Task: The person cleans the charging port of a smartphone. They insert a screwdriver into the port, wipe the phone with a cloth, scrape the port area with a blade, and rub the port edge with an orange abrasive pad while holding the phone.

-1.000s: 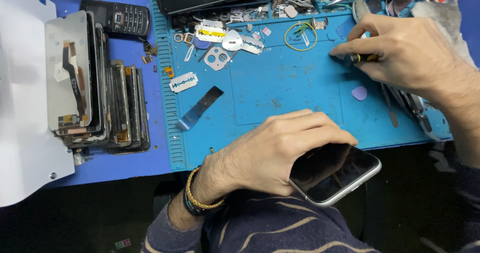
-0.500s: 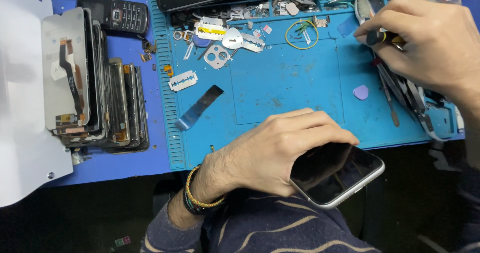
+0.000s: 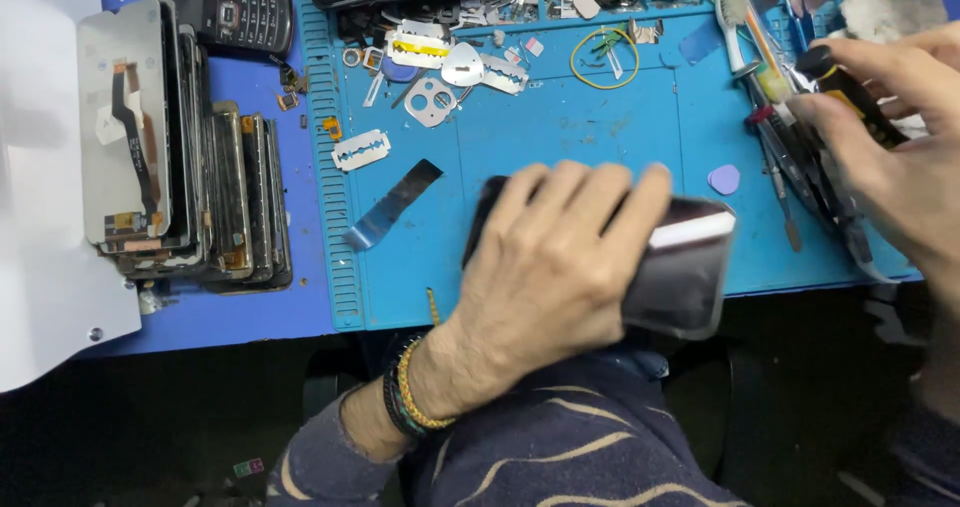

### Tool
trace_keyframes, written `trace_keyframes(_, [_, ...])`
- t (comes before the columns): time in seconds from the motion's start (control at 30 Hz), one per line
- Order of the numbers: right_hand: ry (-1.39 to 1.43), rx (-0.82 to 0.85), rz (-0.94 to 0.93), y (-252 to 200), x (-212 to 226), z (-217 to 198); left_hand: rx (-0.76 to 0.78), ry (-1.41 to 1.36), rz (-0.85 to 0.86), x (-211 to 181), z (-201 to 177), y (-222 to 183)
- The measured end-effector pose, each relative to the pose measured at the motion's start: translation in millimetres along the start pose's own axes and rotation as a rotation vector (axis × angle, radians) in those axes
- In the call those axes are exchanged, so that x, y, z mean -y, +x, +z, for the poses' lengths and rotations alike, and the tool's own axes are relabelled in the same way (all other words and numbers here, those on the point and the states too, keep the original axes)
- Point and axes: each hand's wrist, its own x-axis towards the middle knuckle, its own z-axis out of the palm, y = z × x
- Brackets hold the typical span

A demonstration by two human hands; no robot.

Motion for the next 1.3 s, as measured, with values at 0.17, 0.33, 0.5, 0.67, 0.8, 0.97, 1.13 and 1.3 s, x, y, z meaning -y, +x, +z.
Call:
trace_keyframes(0.17, [0.107, -0.087, 0.057, -46, -70, 38, 0.025, 0.39, -0.114, 23, 7, -3])
trace_keyframes(0.33, [-0.152, -0.132, 0.043, -11, -2, 8, -0.018, 0.332, -0.163, 25, 14, -3])
trace_keyframes(0.5, [-0.333, -0.136, -0.223, 34, 34, 2, -0.019, 0.365, -0.156, 25, 22, -6])
trace_keyframes(0.67, [-0.432, -0.057, -0.431, 66, 31, 15, -0.013, 0.411, -0.155, 24, 19, -6])
trace_keyframes(0.8, [-0.482, 0.026, -0.499, 75, 35, 18, -0.024, 0.412, -0.152, 26, 19, -9])
trace_keyframes(0.97, [-0.643, 0.12, -0.54, 87, 55, 10, -0.025, 0.439, -0.136, 27, 19, -10])
trace_keyframes(1.13, [-0.854, 0.298, -0.593, 103, 66, 8, -0.005, 0.457, -0.132, 27, 21, -10])
trace_keyframes(1.3, [-0.847, 0.321, -0.613, 105, 72, 6, -0.015, 0.464, -0.127, 27, 22, -10])
